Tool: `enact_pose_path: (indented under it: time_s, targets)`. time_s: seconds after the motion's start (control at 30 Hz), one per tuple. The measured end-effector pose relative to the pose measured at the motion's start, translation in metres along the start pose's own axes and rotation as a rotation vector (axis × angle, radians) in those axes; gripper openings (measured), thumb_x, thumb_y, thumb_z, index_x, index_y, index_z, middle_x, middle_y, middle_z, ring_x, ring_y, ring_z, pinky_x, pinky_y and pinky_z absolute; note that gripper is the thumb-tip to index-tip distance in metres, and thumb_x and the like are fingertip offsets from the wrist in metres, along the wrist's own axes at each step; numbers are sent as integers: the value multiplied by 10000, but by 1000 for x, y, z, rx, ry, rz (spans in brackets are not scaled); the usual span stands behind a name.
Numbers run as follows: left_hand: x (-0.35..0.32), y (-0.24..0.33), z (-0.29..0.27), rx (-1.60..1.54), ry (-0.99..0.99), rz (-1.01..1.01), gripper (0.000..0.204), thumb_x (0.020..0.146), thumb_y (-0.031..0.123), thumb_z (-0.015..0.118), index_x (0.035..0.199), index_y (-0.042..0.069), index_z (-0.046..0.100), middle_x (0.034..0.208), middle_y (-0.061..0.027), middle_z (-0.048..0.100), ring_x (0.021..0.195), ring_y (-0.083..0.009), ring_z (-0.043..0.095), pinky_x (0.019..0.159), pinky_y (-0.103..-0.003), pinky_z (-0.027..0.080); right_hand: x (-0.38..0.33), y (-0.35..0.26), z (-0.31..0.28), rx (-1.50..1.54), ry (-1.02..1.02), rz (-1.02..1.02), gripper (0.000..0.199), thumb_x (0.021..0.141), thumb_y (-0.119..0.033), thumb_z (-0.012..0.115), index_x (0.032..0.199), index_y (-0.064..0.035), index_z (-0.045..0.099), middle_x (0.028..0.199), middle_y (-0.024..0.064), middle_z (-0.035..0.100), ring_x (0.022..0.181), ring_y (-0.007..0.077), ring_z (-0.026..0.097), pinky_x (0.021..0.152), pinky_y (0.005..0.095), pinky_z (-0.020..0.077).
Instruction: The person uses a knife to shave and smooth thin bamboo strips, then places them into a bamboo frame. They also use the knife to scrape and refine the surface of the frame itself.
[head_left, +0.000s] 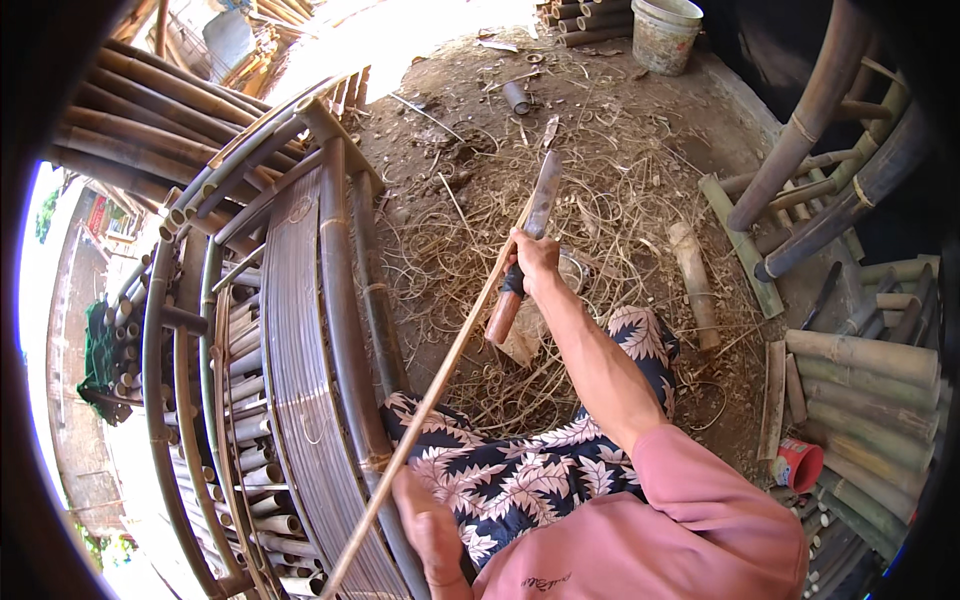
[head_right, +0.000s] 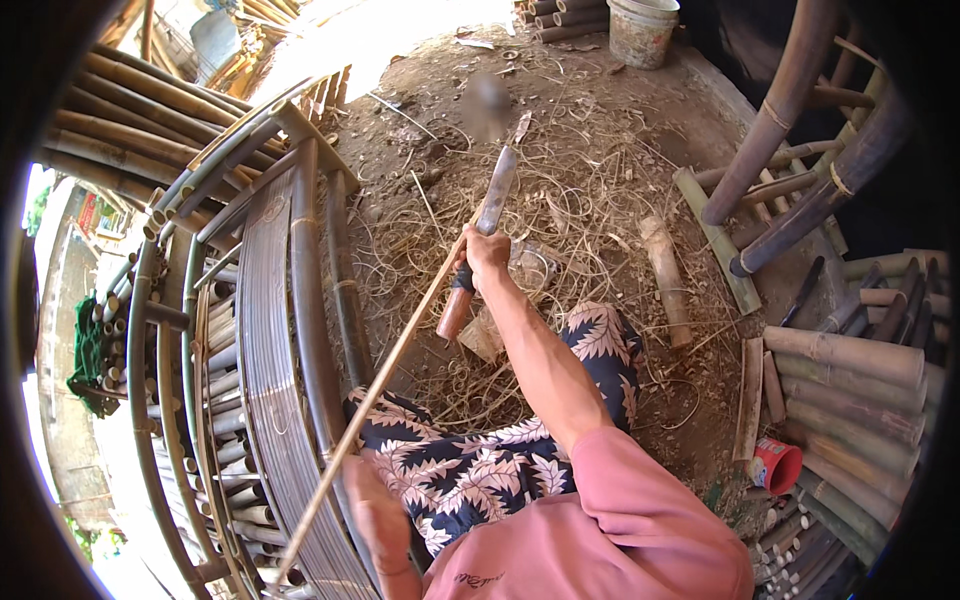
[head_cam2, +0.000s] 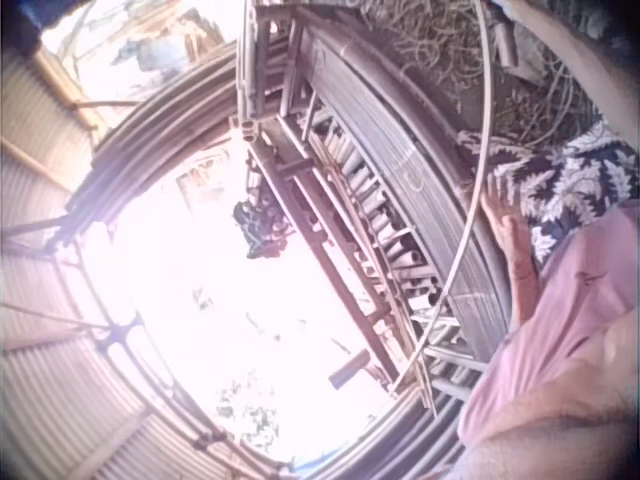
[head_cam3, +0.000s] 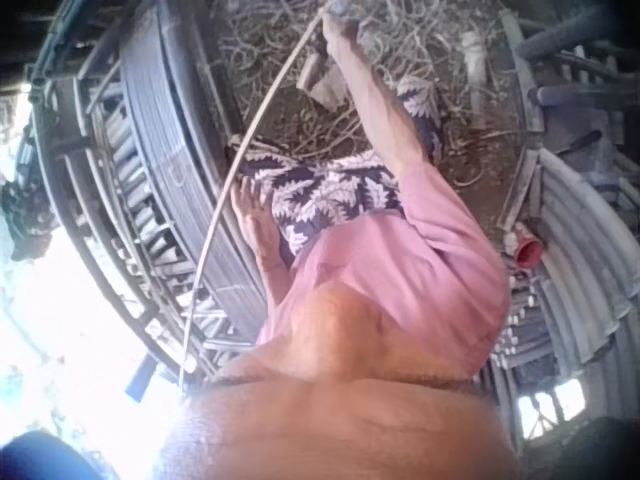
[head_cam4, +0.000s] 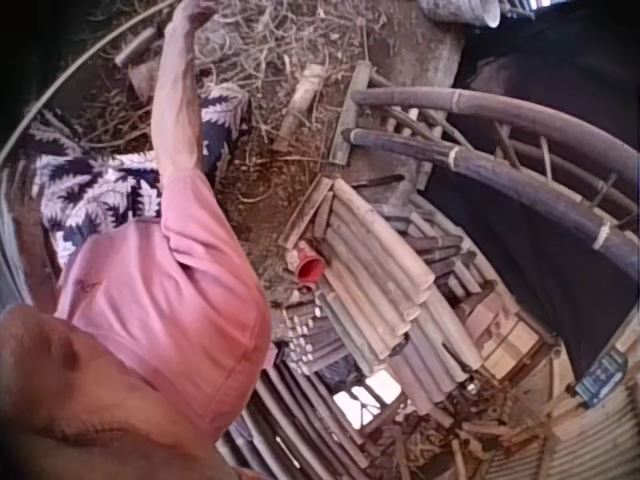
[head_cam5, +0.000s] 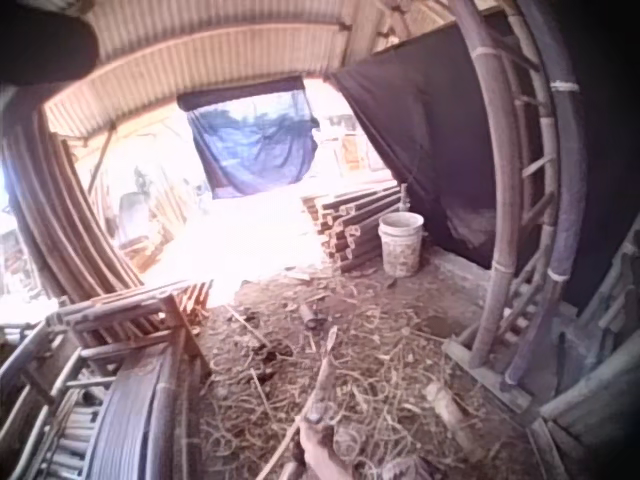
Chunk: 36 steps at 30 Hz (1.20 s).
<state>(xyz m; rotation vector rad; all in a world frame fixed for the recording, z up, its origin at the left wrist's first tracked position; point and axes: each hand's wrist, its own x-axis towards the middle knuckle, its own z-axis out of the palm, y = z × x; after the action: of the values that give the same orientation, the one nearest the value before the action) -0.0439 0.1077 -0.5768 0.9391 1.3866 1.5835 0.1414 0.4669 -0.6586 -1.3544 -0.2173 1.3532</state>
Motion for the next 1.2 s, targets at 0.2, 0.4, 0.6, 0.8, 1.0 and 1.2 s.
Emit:
enact_pose_path:
  time_s: [0.2, 0.4, 0.6, 0.8, 1.0, 1.2]
  targets:
    - [109, 70, 40, -164, 115, 768, 455, 1030, 494, 325, 884, 106, 512, 828, -44, 499, 842, -193, 560, 826, -353, 550, 2, 52, -39, -9, -53, 135, 239, 876, -160, 697, 828, 48, 589, 592, 107, 598, 397, 162, 542, 343, 289, 471]
    - [168, 132, 89, -230, 104, 921, 560, 994, 606, 328, 653, 170, 248, 683, 18, 288, 537, -81, 257, 414, -197, 231, -43, 49, -152, 324, -364, 427, 388, 942, -117, 553, 1234, 78, 387, 824, 183, 642, 644, 191, 629, 572, 300, 578]
    - [176, 107, 136, -202, 156, 789, 578, 933, 643, 464, 632, 174, 310, 704, 15, 316, 642, -115, 305, 430, -200, 200, -57, 46, -219, -121, -230, 428, 323, 1016, -330, 470, 1295, -177, 414, 827, 52, 621, 538, 142, 577, 464, 326, 515]
    - [199, 67, 142, -193, 17, 796, 569, 974, 634, 348, 678, 150, 304, 703, 8, 291, 614, -105, 263, 417, -184, 215, -24, 80, -211, -1065, -325, -146, 321, 1035, -326, 417, 1052, -40, 561, 647, 4, 511, 457, 117, 468, 387, 273, 412]
    - [197, 37, 150, -128, 187, 774, 582, 962, 618, 419, 651, 154, 256, 678, 29, 250, 608, -101, 229, 492, -219, 177, -10, 112, -154, -1395, -619, -565, 332, 1026, -313, 452, 852, -45, 545, 593, 5, 476, 421, 82, 347, 307, 253, 311]
    - [214, 36, 146, -327, -58, 772, 523, 972, 604, 395, 663, 185, 350, 679, 46, 293, 552, -110, 274, 446, -230, 231, 28, 142, -145, -1316, -571, -410, 270, 998, -233, 529, 821, -33, 574, 608, 48, 543, 405, 106, 413, 327, 278, 397]
